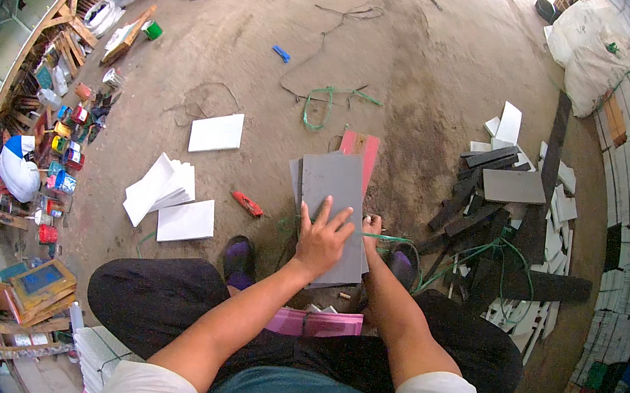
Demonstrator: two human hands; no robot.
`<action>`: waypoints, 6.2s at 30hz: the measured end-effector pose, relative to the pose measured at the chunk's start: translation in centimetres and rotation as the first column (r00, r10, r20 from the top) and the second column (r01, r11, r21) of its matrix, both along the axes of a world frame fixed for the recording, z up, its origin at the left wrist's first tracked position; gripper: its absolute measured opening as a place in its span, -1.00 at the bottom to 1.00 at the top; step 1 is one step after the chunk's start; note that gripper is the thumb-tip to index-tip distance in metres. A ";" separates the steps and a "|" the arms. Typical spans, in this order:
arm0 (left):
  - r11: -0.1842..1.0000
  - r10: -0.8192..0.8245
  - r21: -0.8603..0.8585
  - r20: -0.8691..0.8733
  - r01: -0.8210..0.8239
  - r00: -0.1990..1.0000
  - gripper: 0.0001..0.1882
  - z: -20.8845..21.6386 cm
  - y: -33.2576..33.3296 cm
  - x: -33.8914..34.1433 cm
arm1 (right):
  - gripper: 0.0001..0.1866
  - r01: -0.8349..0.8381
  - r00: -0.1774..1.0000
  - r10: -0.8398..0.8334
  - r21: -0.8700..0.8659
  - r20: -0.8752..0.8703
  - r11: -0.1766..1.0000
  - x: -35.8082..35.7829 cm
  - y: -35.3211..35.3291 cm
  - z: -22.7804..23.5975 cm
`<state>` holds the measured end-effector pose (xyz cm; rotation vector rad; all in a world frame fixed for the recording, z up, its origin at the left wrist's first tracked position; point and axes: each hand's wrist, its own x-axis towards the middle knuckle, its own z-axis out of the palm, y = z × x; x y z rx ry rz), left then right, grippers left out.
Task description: The person sits on the floor and stacks rectangular tiles of different colors. They align the tiles, then use a green string to tie the stack into a bundle.
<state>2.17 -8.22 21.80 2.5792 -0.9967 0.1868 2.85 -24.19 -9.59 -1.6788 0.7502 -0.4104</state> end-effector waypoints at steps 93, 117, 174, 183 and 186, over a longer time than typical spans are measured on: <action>0.510 -0.473 -0.250 -0.880 -0.823 -0.026 -0.15 -16.8 2.2 10.8 | -0.27 0.022 0.950 0.256 0.860 -0.177 0.510 4.5 -0.9 17.0; 0.163 -0.531 -0.240 -0.839 -0.957 0.120 -0.20 -20.9 3.6 6.5 | -0.19 -0.005 0.937 0.301 0.857 -0.175 0.515 3.8 -0.3 16.4; 0.406 -0.582 -0.525 -0.780 -0.748 0.232 -0.02 -10.8 4.2 6.6 | -0.17 -0.350 0.889 0.451 0.752 0.079 0.559 0.4 -0.2 22.9; 0.456 -0.550 -0.362 -0.833 -0.813 0.063 0.00 -7.9 5.3 5.2 | -0.10 -0.322 0.925 0.354 0.776 0.136 0.543 -0.4 0.7 28.1; 0.515 -0.472 -0.363 -0.876 -0.777 0.097 0.09 -8.3 4.9 4.4 | -0.04 -0.309 0.933 0.335 0.761 0.128 0.570 -1.2 1.6 26.5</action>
